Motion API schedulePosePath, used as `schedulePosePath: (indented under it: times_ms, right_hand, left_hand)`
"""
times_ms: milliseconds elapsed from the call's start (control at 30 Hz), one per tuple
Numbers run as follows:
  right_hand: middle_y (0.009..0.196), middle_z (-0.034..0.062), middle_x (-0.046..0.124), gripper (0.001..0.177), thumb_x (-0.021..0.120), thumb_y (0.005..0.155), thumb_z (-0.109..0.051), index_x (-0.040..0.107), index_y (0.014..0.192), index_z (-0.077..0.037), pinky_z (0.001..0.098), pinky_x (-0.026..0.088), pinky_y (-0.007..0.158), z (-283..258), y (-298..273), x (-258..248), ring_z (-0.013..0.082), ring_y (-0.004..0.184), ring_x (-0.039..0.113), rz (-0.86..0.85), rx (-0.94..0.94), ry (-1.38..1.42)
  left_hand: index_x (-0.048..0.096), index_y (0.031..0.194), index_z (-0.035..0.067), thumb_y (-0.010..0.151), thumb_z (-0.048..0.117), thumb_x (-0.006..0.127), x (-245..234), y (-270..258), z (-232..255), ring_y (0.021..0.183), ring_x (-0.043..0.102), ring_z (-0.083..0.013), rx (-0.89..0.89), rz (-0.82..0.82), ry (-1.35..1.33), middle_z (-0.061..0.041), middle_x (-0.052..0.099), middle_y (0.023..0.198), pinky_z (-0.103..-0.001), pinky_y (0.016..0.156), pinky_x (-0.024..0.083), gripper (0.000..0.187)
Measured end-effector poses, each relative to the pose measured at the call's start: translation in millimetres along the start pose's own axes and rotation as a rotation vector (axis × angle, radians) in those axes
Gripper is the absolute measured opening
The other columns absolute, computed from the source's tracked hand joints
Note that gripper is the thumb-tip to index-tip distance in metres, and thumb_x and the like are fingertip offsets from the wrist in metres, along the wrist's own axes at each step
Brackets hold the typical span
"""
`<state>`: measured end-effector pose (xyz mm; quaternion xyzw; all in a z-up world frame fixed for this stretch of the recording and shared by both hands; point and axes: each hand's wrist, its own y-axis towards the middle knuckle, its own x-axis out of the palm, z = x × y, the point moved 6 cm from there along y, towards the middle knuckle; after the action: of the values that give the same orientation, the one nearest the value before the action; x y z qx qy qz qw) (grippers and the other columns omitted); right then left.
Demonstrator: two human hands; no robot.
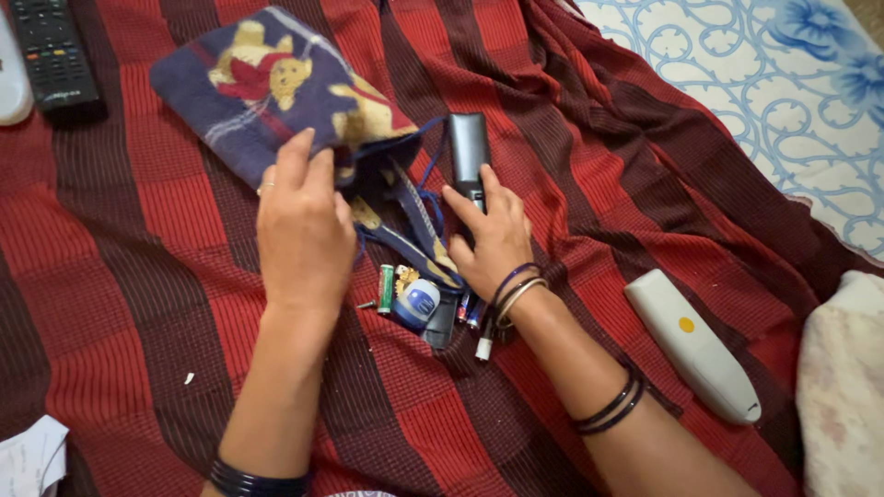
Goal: The person opens a black remote control, removes the battery cover, and places batteries into the compartment. They then close the remote and place it into a small fabric pouch along with other batteries and small items.
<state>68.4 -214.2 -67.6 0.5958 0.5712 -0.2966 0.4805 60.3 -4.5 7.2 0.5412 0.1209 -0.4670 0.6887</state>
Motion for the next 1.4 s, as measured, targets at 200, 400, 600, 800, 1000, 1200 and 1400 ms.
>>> schedulePosePath:
  times_ms: [200, 400, 600, 800, 1000, 1200, 1400]
  right_hand:
    - [0.155, 0.0316, 0.037, 0.078, 0.074, 0.072, -0.008, 0.053, 0.147, -0.011, 0.0494, 0.04, 0.112, 10, -7, -3, 0.0481, 0.134, 0.044, 0.108, 0.05, 0.1]
    - [0.135, 0.0214, 0.063, 0.077, 0.076, 0.072, -0.007, 0.053, 0.145, -0.003, 0.0475, 0.044, 0.113, 22, -19, -21, 0.0392, 0.126, 0.059, 0.205, 0.049, 0.131]
    - [0.13, 0.0235, 0.068, 0.078, 0.08, 0.065, -0.009, 0.058, 0.14, 0.0, 0.0406, 0.052, 0.103, 41, -26, -40, 0.0344, 0.117, 0.068, 0.241, 0.281, 0.295]
    - [0.132, 0.0148, 0.07, 0.079, 0.077, 0.069, -0.009, 0.055, 0.145, -0.002, 0.0305, 0.055, 0.097, 17, -56, -76, 0.0209, 0.112, 0.071, 0.273, 0.213, 0.53]
    - [0.109, 0.0076, 0.068, 0.072, 0.074, 0.069, -0.006, 0.062, 0.139, -0.002, 0.0286, 0.059, 0.082, -30, -69, -75, 0.017, 0.094, 0.072, -0.073, 0.098, 0.673]
    - [0.107, 0.008, 0.069, 0.07, 0.076, 0.067, -0.007, 0.065, 0.136, -0.001, 0.0258, 0.058, 0.078, -38, -65, -66, 0.0151, 0.088, 0.071, -0.072, 0.159, 0.708]
    - [0.116, 0.0079, 0.076, 0.071, 0.081, 0.068, -0.012, 0.064, 0.136, -0.001, 0.024, 0.058, 0.087, -49, -45, -40, 0.0112, 0.098, 0.072, -0.004, 0.302, 0.904]
  left_hand:
    - [0.068, 0.121, -0.007, 0.079, -0.009, 0.067, -5, 4, -9, 0.118, 0.061, -0.0414, 0.029, 0.002, -0.029, -0.021, 0.061, 0.138, -0.048, 0.104, 0.049, 0.042]
    - [0.067, 0.126, -0.008, 0.079, -0.01, 0.069, -15, 12, -10, 0.126, 0.06, -0.0419, 0.039, -0.041, -0.119, -0.022, 0.06, 0.14, -0.046, 0.11, 0.048, 0.047]
    - [0.065, 0.129, -0.009, 0.076, -0.009, 0.071, -14, 12, -5, 0.128, 0.058, -0.0437, 0.057, -0.128, -0.198, -0.025, 0.056, 0.144, -0.044, 0.108, 0.048, 0.054]
    - [0.066, 0.131, -0.008, 0.079, -0.01, 0.07, -9, 11, -6, 0.126, 0.061, -0.0417, 0.026, -0.161, -0.201, -0.023, 0.058, 0.145, -0.043, 0.107, 0.05, 0.053]
    - [0.063, 0.135, -0.009, 0.083, -0.01, 0.067, -17, 14, -2, 0.128, 0.061, -0.0406, 0.021, -0.128, -0.261, -0.025, 0.057, 0.147, -0.041, 0.106, 0.052, 0.052]
    - [0.064, 0.134, -0.009, 0.081, -0.008, 0.067, -21, 19, 1, 0.126, 0.064, -0.0378, 0.011, -0.186, -0.327, -0.023, 0.061, 0.143, -0.04, 0.107, 0.052, 0.053]
    - [0.066, 0.13, -0.009, 0.075, -0.004, 0.067, -24, 22, 2, 0.126, 0.063, -0.0398, 0.033, -0.208, -0.363, -0.025, 0.061, 0.139, -0.041, 0.108, 0.049, 0.055]
